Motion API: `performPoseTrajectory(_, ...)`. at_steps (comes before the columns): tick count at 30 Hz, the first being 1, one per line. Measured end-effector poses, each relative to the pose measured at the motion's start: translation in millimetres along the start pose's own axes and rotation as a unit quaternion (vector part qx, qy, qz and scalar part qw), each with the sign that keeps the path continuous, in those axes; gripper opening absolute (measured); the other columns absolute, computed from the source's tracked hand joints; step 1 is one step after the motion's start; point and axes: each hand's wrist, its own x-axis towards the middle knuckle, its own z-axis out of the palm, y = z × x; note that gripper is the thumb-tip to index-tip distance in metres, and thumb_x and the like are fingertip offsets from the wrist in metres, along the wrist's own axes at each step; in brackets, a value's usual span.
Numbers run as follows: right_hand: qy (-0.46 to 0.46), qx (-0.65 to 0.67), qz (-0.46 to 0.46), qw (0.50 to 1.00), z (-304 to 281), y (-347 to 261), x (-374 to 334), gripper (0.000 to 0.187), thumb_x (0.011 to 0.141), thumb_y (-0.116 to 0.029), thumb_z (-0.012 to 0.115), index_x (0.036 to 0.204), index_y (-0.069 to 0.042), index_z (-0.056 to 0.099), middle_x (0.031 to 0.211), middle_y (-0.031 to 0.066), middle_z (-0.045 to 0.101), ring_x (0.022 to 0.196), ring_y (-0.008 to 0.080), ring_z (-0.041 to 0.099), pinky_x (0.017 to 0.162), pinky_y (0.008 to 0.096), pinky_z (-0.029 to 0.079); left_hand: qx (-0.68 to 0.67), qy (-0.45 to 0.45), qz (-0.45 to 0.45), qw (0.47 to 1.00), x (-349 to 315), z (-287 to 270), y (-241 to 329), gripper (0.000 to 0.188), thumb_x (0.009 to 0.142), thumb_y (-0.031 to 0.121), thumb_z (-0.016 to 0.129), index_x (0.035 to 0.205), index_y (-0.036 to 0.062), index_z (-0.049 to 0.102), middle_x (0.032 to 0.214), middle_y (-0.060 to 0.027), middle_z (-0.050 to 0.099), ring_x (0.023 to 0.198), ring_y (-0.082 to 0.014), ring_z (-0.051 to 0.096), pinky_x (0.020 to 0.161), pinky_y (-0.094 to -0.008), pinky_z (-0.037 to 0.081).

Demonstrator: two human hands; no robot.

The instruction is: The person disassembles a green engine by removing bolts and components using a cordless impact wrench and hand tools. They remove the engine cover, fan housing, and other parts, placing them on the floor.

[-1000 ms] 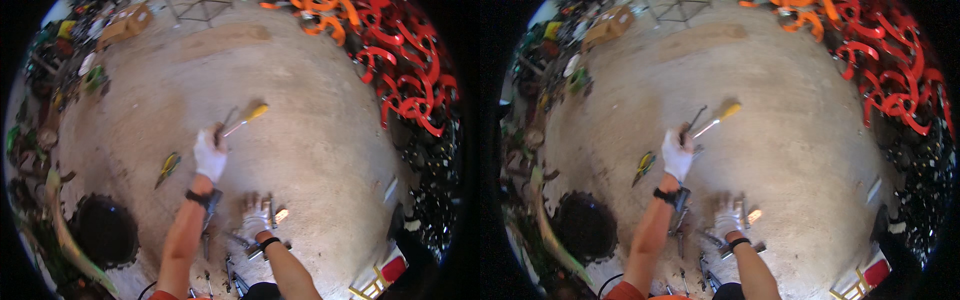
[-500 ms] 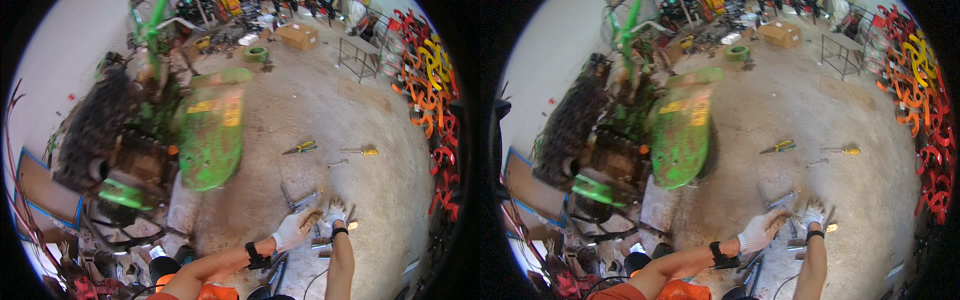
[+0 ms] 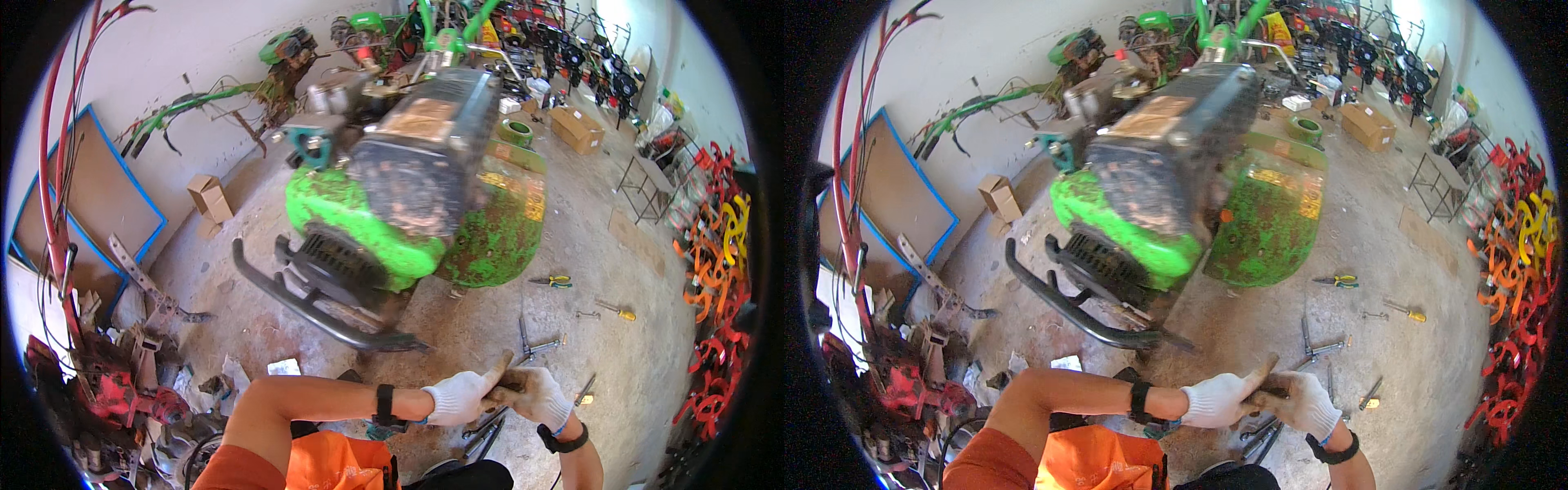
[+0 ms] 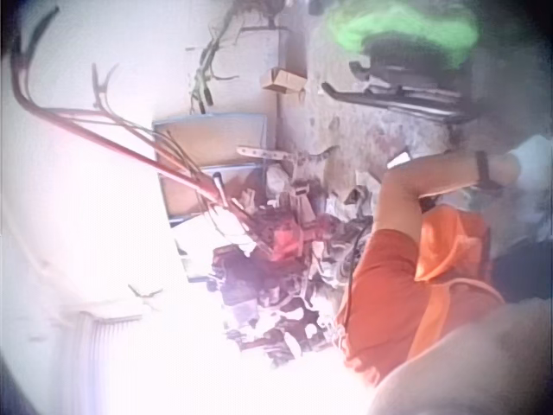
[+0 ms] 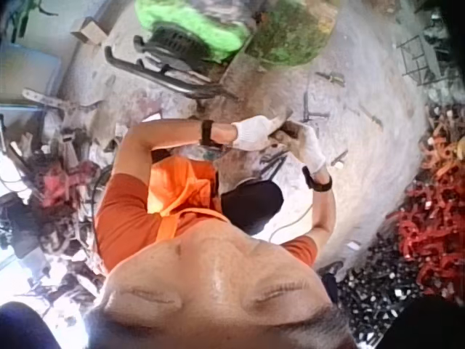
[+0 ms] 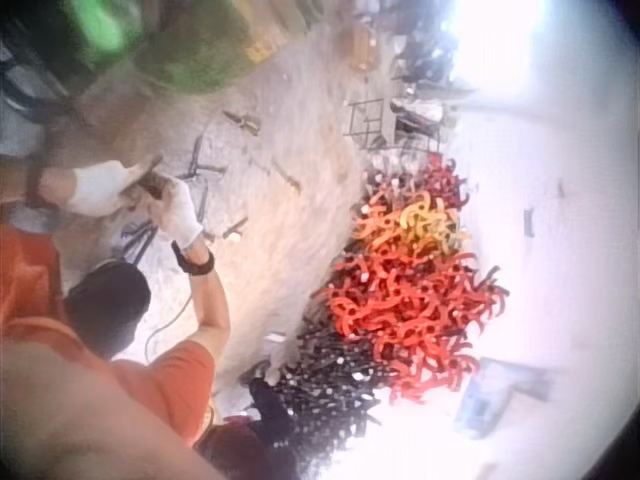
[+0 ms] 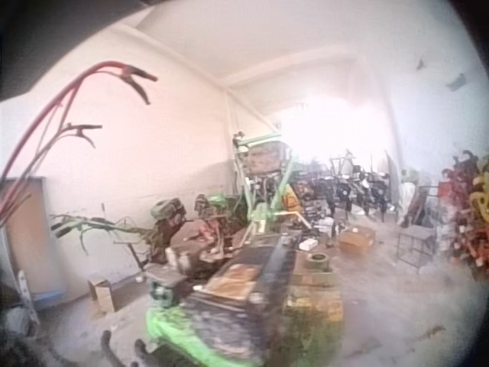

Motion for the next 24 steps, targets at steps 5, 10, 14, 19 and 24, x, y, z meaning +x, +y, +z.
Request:
performPoseTrajectory(5, 0.078, -0.327, -0.244, 0.910, 29.5, -104.5, -27.8, 0.009, 0.095, -0.008, 0.087, 0.102, -0.004, 0.083, 0.090, 0.0094, 0.081, 0.086, 0.0138, 0.077, 0.076, 0.0339, 0.062, -0.036, 0.054, 0.142, 0.988, -78.6, -62.6, 38.2, 0.101, 0.109, 0.029, 0.070, 0.181, 0.0156, 0.000, 0.089, -0.0339, 0.072, 0.079, -0.0507, 0.075, 0.071, -0.0542, 0.060)
performPoseTrajectory(10, 0.238, -0.185, -0.351, 0.886, 83.5, -193.3, -25.3, 0.018, 0.088, -0.004, 0.089, 0.104, -0.002, 0.084, 0.096, 0.0123, 0.081, 0.085, 0.0288, 0.078, 0.077, 0.0379, 0.061, 0.140, 0.159, 0.250, 0.945, -172.5, -153.8, 33.9, 0.047, 0.106, 0.020, 0.067, 0.148, 0.0037, 0.053, 0.090, -0.0221, 0.073, 0.077, -0.0418, 0.076, 0.065, -0.0500, 0.062)
performPoseTrajectory(14, 0.160, -0.439, -0.449, 0.761, 136.5, -249.8, 22.4, 0.053, 0.086, -0.027, 0.092, 0.132, -0.006, 0.076, 0.101, 0.0113, 0.077, 0.088, 0.0319, 0.073, 0.079, 0.0434, 0.060, 0.315, 0.208, 0.253, 0.891, -247.2, -248.6, 1.2, 0.042, 0.111, 0.018, 0.063, 0.151, 0.0047, 0.056, 0.101, -0.0124, 0.075, 0.082, -0.0330, 0.077, 0.063, -0.0401, 0.065)
performPoseTrajectory(19, 0.119, -0.554, -0.347, 0.747, 202.3, -277.1, 74.8, 0.061, 0.093, -0.045, 0.084, 0.137, -0.004, 0.071, 0.095, 0.0157, 0.073, 0.087, 0.0369, 0.072, 0.077, 0.0487, 0.059, 0.314, 0.396, 0.081, 0.859, -286.3, -376.0, -69.1, 0.028, 0.109, 0.030, 0.072, 0.120, 0.0046, 0.076, 0.090, -0.0187, 0.073, 0.083, -0.0353, 0.076, 0.071, -0.0457, 0.059)
performPoseTrajectory(24, 0.087, -0.553, -0.265, 0.785, 229.9, -271.0, 94.2, 0.043, 0.096, -0.041, 0.081, 0.118, -0.005, 0.074, 0.086, 0.0201, 0.070, 0.086, 0.0429, 0.073, 0.075, 0.0523, 0.057, 0.311, 0.373, 0.083, 0.870, -252.4, -421.7, -147.2, 0.023, 0.108, 0.029, 0.073, 0.112, 0.0071, 0.077, 0.089, -0.0222, 0.071, 0.080, -0.0407, 0.071, 0.074, -0.0484, 0.057)
